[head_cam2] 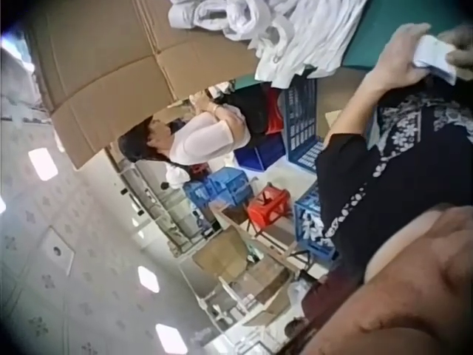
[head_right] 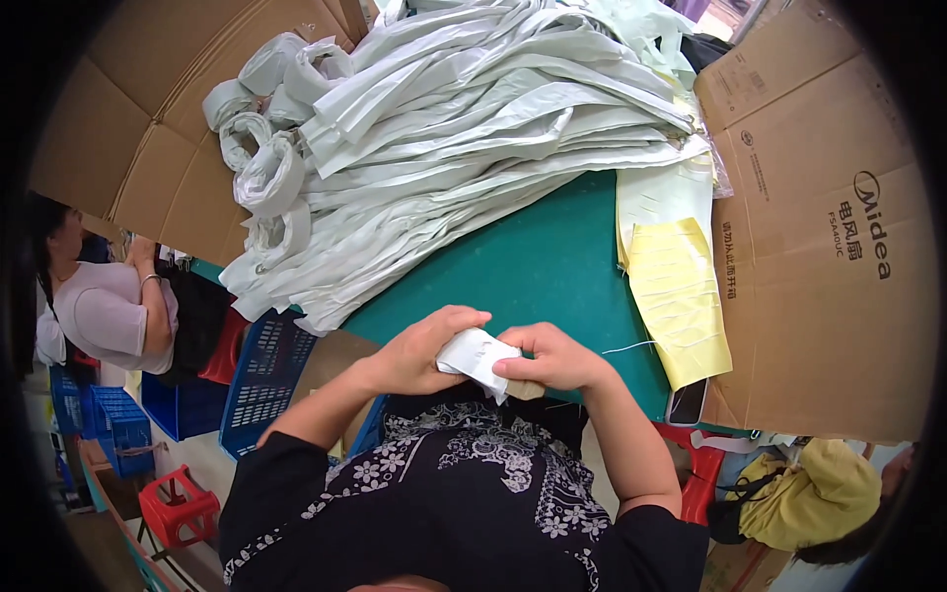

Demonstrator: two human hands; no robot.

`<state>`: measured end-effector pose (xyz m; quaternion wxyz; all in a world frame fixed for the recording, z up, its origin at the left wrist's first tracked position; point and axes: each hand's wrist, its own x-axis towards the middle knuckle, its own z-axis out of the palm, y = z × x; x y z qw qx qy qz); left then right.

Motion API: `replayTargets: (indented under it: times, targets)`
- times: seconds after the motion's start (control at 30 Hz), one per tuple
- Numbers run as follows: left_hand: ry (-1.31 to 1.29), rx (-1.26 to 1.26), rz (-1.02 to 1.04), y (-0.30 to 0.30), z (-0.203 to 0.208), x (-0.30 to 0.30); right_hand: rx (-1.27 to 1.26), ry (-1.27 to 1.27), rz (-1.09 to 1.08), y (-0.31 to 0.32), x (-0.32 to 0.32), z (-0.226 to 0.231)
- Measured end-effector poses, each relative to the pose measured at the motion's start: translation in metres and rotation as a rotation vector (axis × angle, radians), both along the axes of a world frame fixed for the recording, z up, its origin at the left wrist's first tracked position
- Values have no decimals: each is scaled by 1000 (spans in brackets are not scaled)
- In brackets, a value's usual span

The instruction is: Rolling up white fabric belts, securing each with adhesive tape from a dispenser, and placing the bundles into a plastic basket.

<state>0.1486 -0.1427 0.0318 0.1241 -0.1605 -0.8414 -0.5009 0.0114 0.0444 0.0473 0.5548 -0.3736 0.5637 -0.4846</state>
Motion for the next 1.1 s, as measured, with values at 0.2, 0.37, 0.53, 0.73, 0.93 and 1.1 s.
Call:
replayTargets:
  times: [0.2,0.37,0.53,0.73,0.93,1.1]
  targets:
    - [321,-325,855,-61,11,35,-230,1330,-155,-28,-8,12]
    - [410,-622,1239,-165,64,54,-187,1402,-265,-37,-5,-19]
    - [372,-1064,906,-202,90,26,-161,1502,-213,-42,0,-27]
    - [222,-1081,938,-178,88,39,-190,1501,-423,-40,-4,-41]
    - [-505,-824,1141,-180,31,44,-219,1429,-442,-41,-2,-42]
    - [-456,-732,1375,-198,7,15,-237,1424,-445,-43,0,-49]
